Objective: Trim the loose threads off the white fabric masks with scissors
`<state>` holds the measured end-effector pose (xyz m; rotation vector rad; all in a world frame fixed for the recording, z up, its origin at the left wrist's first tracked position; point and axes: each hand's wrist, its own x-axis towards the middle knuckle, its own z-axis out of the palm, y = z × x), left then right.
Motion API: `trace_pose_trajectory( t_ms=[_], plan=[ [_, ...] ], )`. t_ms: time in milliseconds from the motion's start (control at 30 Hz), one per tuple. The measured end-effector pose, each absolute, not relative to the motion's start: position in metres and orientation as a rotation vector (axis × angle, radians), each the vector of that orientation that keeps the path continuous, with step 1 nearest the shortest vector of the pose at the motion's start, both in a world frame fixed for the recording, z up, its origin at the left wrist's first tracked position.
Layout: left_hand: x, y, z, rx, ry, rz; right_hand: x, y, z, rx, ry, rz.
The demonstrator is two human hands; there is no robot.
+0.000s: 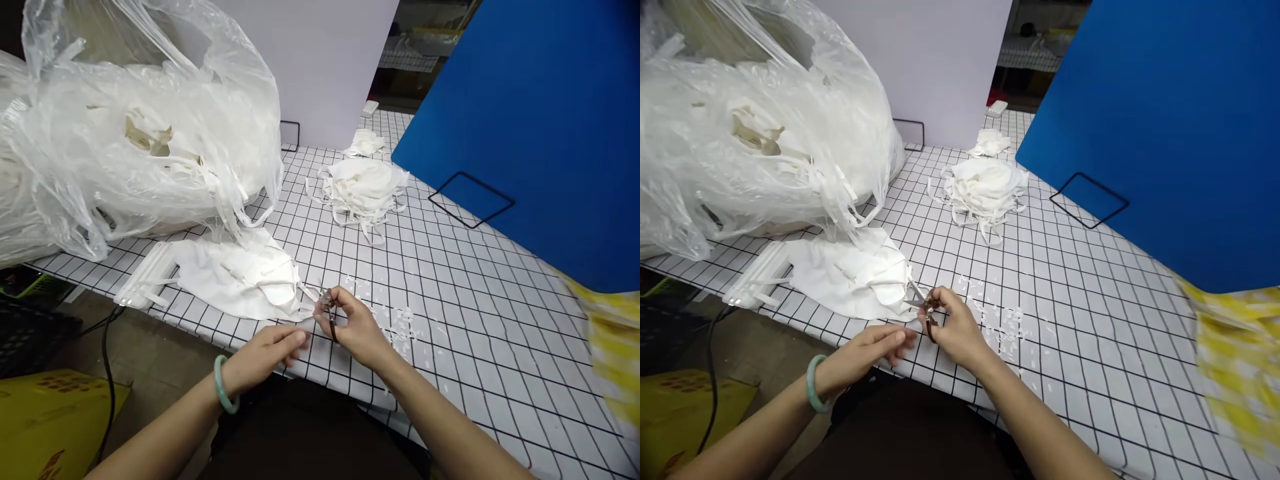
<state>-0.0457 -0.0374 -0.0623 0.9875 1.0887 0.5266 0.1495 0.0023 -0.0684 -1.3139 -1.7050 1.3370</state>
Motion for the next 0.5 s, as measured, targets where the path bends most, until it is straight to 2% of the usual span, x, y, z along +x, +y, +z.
trace_pose_trajectory(
  t_ms=[100, 267, 367, 433, 500],
  plan=[
    [-0.03, -0.039, -0.067, 0.53, 1.02, 0.818, 0.145, -0.002, -0.065, -1.178, -1.617, 1.469],
    [-0.034, -0.046, -0.065, 0.315, 1.026, 0.74, 0.157, 0.008, -0.086, -1.37, -1.947, 1.105],
    [-0.034, -0.053, -0.063, 0.298, 1.027, 0.753, 0.163, 0.005, -0.09, -1.406, -1.981, 1.02],
    [-0.026, -0.053, -0.065, 0.241, 0.974, 0.809, 0.161, -0.006, -0.084, -1.409, -1.925, 1.058],
    [-0.019, -0.048, -0.068, 0.228, 0.927, 0.884, 0.155, -0.022, -0.077, -1.356, -1.812, 1.235]
  ],
)
